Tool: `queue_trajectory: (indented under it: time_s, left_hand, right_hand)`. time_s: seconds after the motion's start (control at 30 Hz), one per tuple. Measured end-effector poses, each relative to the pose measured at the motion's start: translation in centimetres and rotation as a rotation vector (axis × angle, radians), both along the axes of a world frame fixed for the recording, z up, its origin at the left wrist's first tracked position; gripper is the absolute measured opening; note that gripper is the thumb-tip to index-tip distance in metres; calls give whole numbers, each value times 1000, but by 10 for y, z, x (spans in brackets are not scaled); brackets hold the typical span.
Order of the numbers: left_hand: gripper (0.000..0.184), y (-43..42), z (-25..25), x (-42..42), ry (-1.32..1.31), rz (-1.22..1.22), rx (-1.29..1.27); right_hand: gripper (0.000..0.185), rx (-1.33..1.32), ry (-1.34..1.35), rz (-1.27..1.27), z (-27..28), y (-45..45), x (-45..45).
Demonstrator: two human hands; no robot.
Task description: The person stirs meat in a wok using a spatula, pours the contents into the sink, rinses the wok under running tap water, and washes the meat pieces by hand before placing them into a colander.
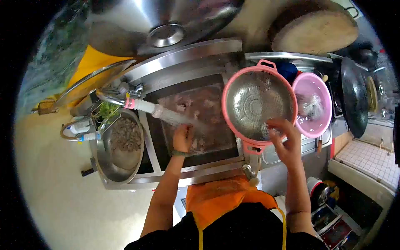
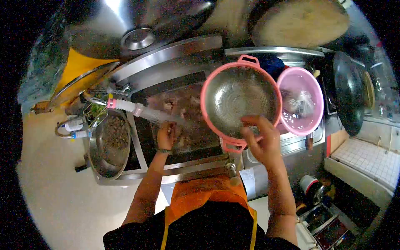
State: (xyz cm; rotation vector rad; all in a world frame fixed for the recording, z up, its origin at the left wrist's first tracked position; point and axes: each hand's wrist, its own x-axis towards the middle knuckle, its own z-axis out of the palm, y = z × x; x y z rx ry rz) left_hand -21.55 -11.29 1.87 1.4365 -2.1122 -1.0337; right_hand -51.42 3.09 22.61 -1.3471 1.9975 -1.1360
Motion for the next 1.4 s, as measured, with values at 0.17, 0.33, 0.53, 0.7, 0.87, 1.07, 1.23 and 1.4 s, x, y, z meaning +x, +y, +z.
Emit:
queue_trajectory:
  time_s: [0.17,0.33,0.53,0.7,0.87,1.07,1.23,1.4]
  left_hand:
    - [39,-71,-202,60,-127,270,407]
    - [43,-69,-180,21,-468,99,151]
    - [48,-61,-191,25,-753,-143,-97]
    - [41,-53,-163,35,-410,20,113]
    - [31,-58,-118,39,174,560,510]
    - [17,-55,-113,55,762,702,870]
    - [27,-46,-113,40,187,464,661]
    - [42,-44,-139,44,-480,122,-105]
  right_hand:
    - [25,269,-242,481,-56,-130,94]
    - [32,439,-1136,240,-200,-182,179]
    - [47,414,-165,173,-307,-211,171]
    - [51,479,616,471,-343,-214,186]
    - [47,468,-778,-65,-422,-162,180]
    - [54,558,-657,-102,-381,-139,167]
    - [54,527,-539,309,-334,-141,168]
    - [52,724,-163,242,-306,-141,158]
